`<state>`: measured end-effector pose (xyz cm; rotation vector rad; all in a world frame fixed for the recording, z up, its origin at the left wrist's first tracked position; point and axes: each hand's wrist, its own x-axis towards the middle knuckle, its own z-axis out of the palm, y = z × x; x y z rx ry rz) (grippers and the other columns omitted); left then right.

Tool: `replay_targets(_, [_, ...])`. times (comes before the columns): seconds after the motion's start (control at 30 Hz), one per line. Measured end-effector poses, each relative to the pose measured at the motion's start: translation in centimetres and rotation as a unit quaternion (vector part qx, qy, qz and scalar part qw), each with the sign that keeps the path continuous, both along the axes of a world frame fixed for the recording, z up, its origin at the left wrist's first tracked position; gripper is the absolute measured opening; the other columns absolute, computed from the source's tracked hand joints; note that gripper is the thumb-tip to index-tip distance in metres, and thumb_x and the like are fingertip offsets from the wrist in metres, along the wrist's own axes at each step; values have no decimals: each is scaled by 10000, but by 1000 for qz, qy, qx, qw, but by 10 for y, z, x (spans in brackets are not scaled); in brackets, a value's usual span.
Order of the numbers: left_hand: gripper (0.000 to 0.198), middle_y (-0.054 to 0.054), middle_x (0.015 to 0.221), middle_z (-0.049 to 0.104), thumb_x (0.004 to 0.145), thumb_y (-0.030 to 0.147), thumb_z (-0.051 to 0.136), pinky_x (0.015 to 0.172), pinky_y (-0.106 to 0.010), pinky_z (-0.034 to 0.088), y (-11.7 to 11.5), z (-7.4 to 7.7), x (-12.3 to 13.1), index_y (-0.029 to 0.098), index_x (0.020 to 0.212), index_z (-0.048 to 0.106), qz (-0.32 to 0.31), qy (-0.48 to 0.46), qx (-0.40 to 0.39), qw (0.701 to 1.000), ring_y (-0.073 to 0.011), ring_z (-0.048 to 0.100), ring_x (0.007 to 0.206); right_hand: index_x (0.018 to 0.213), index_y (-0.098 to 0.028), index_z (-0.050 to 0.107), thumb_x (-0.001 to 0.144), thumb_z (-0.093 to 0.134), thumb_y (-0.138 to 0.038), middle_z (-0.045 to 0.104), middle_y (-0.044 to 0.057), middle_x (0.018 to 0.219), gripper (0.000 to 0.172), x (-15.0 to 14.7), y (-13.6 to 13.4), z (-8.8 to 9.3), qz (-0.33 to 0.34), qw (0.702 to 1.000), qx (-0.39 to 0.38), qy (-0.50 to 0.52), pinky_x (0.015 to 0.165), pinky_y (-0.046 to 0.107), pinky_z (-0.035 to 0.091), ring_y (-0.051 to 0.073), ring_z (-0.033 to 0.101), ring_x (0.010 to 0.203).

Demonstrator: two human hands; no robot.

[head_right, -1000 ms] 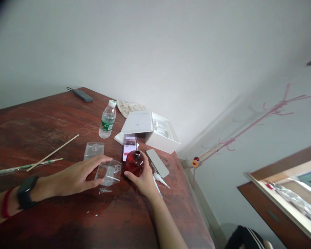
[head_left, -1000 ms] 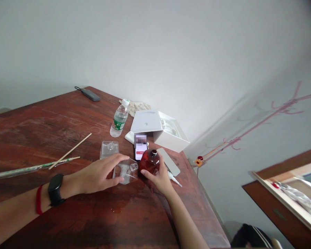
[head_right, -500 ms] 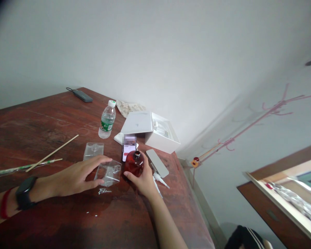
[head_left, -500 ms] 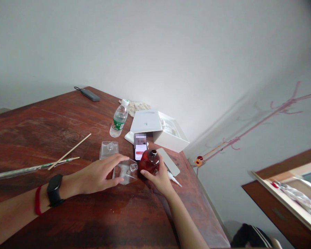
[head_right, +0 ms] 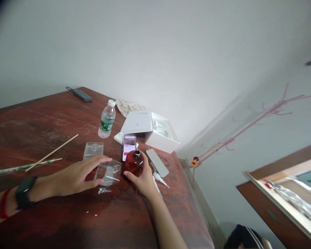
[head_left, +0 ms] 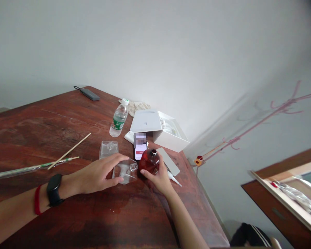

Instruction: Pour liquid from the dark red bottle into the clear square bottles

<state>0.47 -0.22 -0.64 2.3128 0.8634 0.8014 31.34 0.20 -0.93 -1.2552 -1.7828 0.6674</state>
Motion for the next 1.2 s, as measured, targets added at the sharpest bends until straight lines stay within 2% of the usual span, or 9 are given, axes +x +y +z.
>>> replay_targets(0.6, [573,-147,1529,657,1069,515,624,1167,-466,532,-2,4,0,228,1546,486,0,-7,0,1000,-359,668,1374,1566,-231,500,798,921,-417,688,160,1537,896,-3,-1,3,5,1000,4,22,1256,553,502,361,665,1438])
replay_targets(1.2, [578,-140,1531,648,1071,517,636,1169,-450,521,-2,3,-1,229,1545,472,-6,-9,-4,1000,-348,670,1367,1585,-218,481,785,935,-410,687,177,1530,940,1,-1,1,-5,1000,6,-5,1252,573,487,378,666,1426])
